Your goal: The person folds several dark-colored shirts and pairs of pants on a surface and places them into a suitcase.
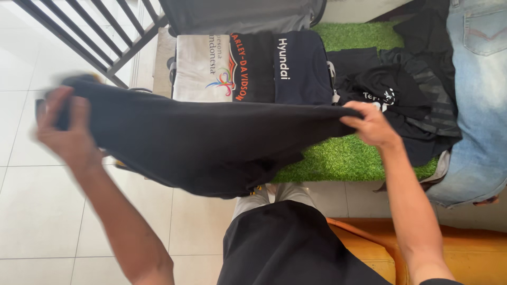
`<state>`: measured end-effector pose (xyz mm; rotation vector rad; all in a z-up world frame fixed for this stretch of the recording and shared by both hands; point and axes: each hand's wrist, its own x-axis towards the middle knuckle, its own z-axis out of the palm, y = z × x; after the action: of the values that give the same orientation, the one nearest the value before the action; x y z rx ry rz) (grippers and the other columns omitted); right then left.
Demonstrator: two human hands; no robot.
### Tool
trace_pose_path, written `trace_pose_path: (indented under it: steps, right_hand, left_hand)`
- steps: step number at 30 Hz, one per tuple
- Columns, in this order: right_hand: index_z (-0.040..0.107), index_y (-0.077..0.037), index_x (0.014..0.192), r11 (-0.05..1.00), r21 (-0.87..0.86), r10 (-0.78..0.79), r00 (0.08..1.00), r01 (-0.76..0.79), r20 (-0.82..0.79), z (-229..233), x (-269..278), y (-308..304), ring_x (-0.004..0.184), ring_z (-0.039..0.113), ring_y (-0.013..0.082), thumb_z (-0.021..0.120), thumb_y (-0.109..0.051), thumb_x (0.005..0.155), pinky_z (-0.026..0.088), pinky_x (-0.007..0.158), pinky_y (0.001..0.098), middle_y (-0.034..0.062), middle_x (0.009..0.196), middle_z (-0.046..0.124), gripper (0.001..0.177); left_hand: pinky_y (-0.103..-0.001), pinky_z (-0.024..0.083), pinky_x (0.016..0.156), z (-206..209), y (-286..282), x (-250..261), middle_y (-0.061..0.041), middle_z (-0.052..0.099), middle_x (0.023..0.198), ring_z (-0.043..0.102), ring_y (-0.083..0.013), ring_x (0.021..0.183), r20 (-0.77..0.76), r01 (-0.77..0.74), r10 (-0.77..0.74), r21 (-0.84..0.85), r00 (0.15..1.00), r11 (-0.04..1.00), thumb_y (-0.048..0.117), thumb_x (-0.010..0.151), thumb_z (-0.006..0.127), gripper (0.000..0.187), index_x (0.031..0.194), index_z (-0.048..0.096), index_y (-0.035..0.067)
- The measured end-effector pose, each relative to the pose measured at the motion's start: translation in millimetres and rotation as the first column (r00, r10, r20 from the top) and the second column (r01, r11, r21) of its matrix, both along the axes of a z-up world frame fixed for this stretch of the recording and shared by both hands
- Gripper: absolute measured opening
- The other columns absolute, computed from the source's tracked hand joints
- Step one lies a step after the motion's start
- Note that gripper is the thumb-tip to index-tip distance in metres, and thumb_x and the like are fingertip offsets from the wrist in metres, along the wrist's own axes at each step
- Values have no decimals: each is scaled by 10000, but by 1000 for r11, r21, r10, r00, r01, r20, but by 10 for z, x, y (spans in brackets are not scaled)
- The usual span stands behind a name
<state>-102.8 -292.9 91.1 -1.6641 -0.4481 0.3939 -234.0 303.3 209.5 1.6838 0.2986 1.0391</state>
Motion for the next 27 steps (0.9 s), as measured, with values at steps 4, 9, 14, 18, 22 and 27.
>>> trace_pose_path:
  steps: [4, 9, 14, 18, 22, 27]
  right_hand:
    - [717, 13, 1150, 928, -104, -343, 931, 357, 126, 20, 100, -810, 750, 535, 149, 738, 11, 932, 385, 671, 327, 46, 916, 652, 219]
    - [693, -72, 1193, 846, 380, -459, 873, 374, 163, 575, 56, -1349, 1001, 682, 132, 655, -3, 1000, 563, 965, 249, 44, 1101, 707, 209]
    - [671, -127, 1155, 650, 351, -745, 655, 674, 123, 483, 181, -1077, 995, 704, 125, 761, 39, 980, 603, 948, 271, 9, 1098, 712, 257]
    - [684, -30, 1085, 828, 239, -537, 840, 508, 75, 8, 171, -925, 909, 644, 102, 757, 101, 981, 543, 896, 264, 13, 1011, 683, 182]
    - [685, -31, 1110, 823, 281, -507, 861, 494, -31, -370, 209, -623, 923, 658, 105, 785, 62, 941, 537, 855, 247, 13, 1010, 705, 217]
    - [681, 5, 1162, 817, 246, -544, 839, 522, 28, -857, 381, -286, 937, 685, 99, 757, 48, 960, 554, 881, 238, 37, 1053, 740, 220]
  left_hand:
    - [-329, 492, 1110, -524, -169, 46, -93, 744, 1224, 670, -179, 1187, -213, 141, -141, -16, 967, 990, 18, 923, 802, 256, 1177, 772, 34]
    - [-313, 528, 1020, -736, -570, 178, -113, 749, 1186, 685, -176, 1102, -290, 338, -340, -60, 895, 939, 3, 890, 791, 331, 1219, 753, 18]
    - [-327, 602, 927, -877, -745, 345, -124, 725, 1165, 707, -187, 1020, 1, 469, -551, -524, 835, 711, -55, 857, 792, 391, 1240, 722, -26]
    - [-321, 628, 949, -816, -492, 312, -115, 703, 1202, 724, -196, 1047, 184, 493, -495, -616, 849, 615, -137, 845, 745, 438, 1267, 677, -39]
    - [-365, 630, 990, -625, -126, 237, -185, 690, 1238, 726, -231, 1092, 234, 455, -395, -572, 888, 683, -160, 874, 723, 444, 1292, 674, -17]
    - [-428, 531, 1074, -942, 55, 456, -262, 595, 1370, 603, -324, 1236, 94, 376, -365, -149, 926, 915, -213, 892, 717, 527, 1386, 597, -78]
